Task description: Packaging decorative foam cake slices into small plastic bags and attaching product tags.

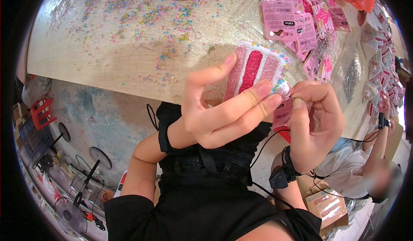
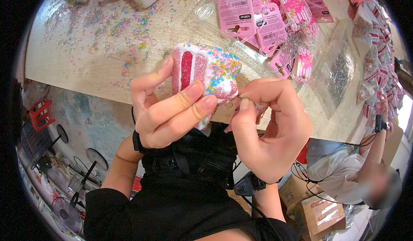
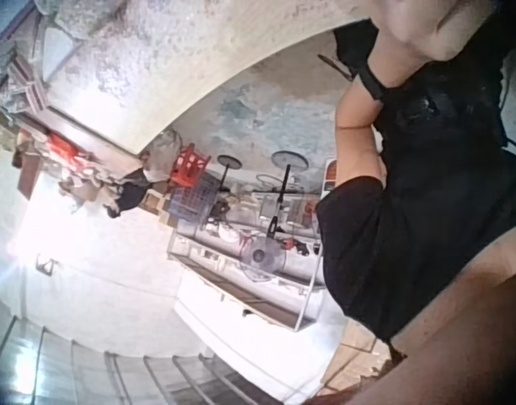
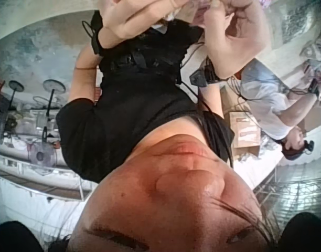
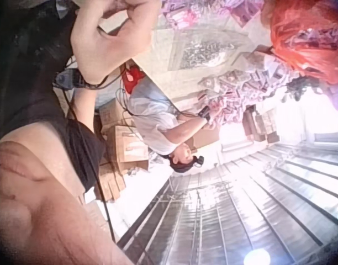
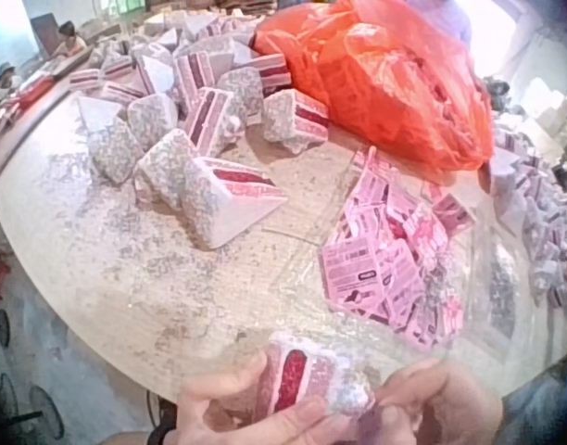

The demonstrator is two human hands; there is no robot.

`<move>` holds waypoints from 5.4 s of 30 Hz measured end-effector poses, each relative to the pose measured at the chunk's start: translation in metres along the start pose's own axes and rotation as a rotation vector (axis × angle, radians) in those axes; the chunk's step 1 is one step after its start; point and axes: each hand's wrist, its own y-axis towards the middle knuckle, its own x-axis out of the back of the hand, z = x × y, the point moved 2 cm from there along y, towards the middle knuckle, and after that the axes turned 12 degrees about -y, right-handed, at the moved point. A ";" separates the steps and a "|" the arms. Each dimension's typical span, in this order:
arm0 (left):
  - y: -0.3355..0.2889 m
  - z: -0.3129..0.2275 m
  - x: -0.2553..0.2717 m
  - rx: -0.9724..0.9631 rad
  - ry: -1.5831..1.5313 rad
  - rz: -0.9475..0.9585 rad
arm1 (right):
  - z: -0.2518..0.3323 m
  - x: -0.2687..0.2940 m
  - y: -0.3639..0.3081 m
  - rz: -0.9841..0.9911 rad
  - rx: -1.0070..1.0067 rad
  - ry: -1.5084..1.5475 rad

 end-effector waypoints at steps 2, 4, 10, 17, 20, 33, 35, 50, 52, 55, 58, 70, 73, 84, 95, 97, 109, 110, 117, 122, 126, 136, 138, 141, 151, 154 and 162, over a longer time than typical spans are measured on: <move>-0.003 -0.001 0.002 0.009 -0.003 -0.003 | -0.001 -0.002 -0.003 -0.056 0.116 -0.149; -0.008 0.000 0.003 -0.033 0.019 0.126 | -0.002 -0.007 -0.007 -0.113 0.232 -0.299; -0.007 -0.001 0.006 -0.021 0.053 0.143 | 0.000 -0.024 -0.018 -0.276 0.312 -0.465; -0.006 0.000 0.000 -0.017 0.052 0.064 | -0.005 -0.017 -0.005 -0.187 0.088 0.005; -0.004 0.000 0.000 -0.011 0.065 -0.040 | 0.003 -0.011 -0.006 -0.105 -0.098 0.078; -0.002 0.002 -0.002 -0.027 0.072 -0.122 | 0.007 -0.025 -0.011 -0.386 0.301 -0.416; -0.002 0.002 -0.001 -0.055 0.096 -0.117 | 0.010 -0.021 -0.007 -0.245 0.203 -0.489; -0.013 0.007 0.010 -0.126 -0.014 0.098 | -0.003 -0.040 -0.013 -0.478 0.363 -0.410; -0.011 0.007 0.009 -0.053 -0.054 0.094 | -0.007 -0.039 -0.010 -0.492 0.400 -0.432; -0.010 0.010 0.007 -0.026 -0.051 -0.029 | -0.002 -0.035 -0.010 -0.475 0.457 -0.481; -0.016 0.008 0.012 0.006 -0.128 0.004 | 0.002 -0.022 -0.010 -0.310 0.437 -0.406; -0.008 -0.006 0.026 0.217 -0.173 0.087 | -0.014 0.006 -0.038 0.224 -0.164 0.632; -0.011 -0.024 0.040 0.037 -0.277 0.058 | -0.020 0.002 -0.048 0.361 -0.152 0.620; -0.005 -0.041 0.054 -0.029 -0.156 0.466 | -0.018 -0.006 -0.052 0.515 -0.063 0.506; -0.017 -0.025 0.039 0.016 -0.302 0.437 | -0.018 -0.010 -0.060 0.357 0.008 0.322; -0.023 -0.025 0.031 0.037 -0.325 0.365 | -0.018 -0.012 -0.060 0.361 -0.003 0.305; -0.013 -0.030 0.016 0.309 -0.560 0.263 | -0.021 0.003 -0.041 0.489 0.179 0.053; -0.012 -0.030 0.015 0.313 -0.562 0.263 | -0.022 0.001 -0.044 0.423 0.139 0.130; -0.013 -0.028 0.011 0.261 -0.531 0.264 | -0.031 0.000 -0.047 0.418 -0.063 0.515; -0.010 -0.031 0.003 0.165 -0.416 0.028 | -0.034 -0.003 -0.046 0.529 -0.408 0.938; -0.005 -0.033 0.011 0.207 -0.423 0.229 | -0.041 -0.005 -0.051 0.626 -0.616 1.205; -0.007 -0.029 0.028 0.114 -0.411 0.399 | -0.046 -0.011 -0.059 0.704 -0.639 1.272; -0.007 -0.028 0.033 0.085 -0.402 0.426 | -0.045 -0.011 -0.062 0.683 -0.571 1.209; -0.008 -0.030 0.036 0.069 -0.383 0.469 | -0.042 -0.007 -0.063 0.645 -0.498 1.012; -0.013 -0.033 0.036 -0.024 -0.418 0.332 | -0.032 -0.005 -0.041 0.381 0.331 0.327; -0.012 -0.034 0.032 -0.057 -0.422 0.285 | -0.034 -0.002 -0.042 0.458 0.205 0.405; -0.009 -0.034 0.021 0.032 -0.481 0.225 | -0.042 -0.006 -0.043 0.575 -0.012 0.680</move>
